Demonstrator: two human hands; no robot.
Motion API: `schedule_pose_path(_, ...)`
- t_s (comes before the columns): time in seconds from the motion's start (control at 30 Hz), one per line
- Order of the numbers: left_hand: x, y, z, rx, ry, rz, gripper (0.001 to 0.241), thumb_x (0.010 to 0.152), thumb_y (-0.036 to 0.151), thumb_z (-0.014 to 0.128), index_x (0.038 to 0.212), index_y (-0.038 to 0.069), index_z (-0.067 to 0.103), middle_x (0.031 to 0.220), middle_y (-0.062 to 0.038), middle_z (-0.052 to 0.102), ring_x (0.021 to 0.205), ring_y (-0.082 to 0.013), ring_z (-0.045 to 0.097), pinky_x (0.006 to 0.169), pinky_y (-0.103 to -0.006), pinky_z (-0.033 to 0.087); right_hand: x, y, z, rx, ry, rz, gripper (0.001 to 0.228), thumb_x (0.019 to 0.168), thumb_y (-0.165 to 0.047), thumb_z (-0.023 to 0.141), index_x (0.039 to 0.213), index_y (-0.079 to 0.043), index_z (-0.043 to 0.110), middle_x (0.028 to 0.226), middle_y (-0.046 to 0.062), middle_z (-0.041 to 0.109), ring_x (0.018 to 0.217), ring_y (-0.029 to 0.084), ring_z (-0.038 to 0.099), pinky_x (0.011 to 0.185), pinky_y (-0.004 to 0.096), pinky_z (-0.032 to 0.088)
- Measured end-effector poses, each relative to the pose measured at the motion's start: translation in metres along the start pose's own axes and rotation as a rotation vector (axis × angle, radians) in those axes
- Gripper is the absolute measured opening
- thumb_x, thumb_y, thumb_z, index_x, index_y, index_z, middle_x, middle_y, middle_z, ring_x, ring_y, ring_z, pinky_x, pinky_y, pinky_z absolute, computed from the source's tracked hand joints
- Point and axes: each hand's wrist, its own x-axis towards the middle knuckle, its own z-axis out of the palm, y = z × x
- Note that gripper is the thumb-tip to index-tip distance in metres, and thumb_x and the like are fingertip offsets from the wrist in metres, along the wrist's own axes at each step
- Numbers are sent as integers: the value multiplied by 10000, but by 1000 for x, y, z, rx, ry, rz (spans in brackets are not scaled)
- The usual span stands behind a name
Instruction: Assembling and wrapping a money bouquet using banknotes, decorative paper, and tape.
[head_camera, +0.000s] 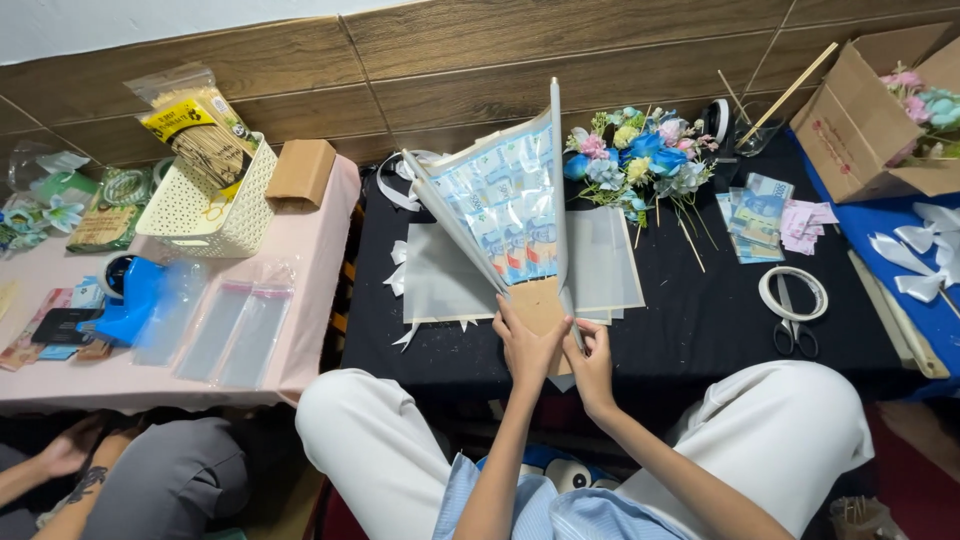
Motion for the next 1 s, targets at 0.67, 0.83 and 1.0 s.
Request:
schedule_pose_path(0.67,2,30,-8,45,-198,-61,1376,663,650,817,1647,239,-53,1563,-327,267,1446,-522,290,1122,-668,224,-5,15,-26,-311,-192,-258,593,1004,-400,576,1452,-22,491,1466,174,400,1410,409,398,1101,533,432)
schedule_pose_path(0.83,15,10,6,69,-177,-53,1367,674,628,830,1643,279,-68,1548,-316,274,1434,-520,300,1093,-673,242,-11,2,-33,-224,-168,-227,470,1021,-324,549,1383,-25,565,1420,166,479,1371,396,462,1052,504,481)
schedule_pose_path(1.0,14,9,9,125,-158,-24,1307,680,541,812,1645,284,-31,1519,-310,314,1397,-507,359,1064,-637,305,-14,0,-32,-181,-121,-197,307,1025,-307,546,1193,-63,627,1399,130,551,1334,355,523,1026,468,519)
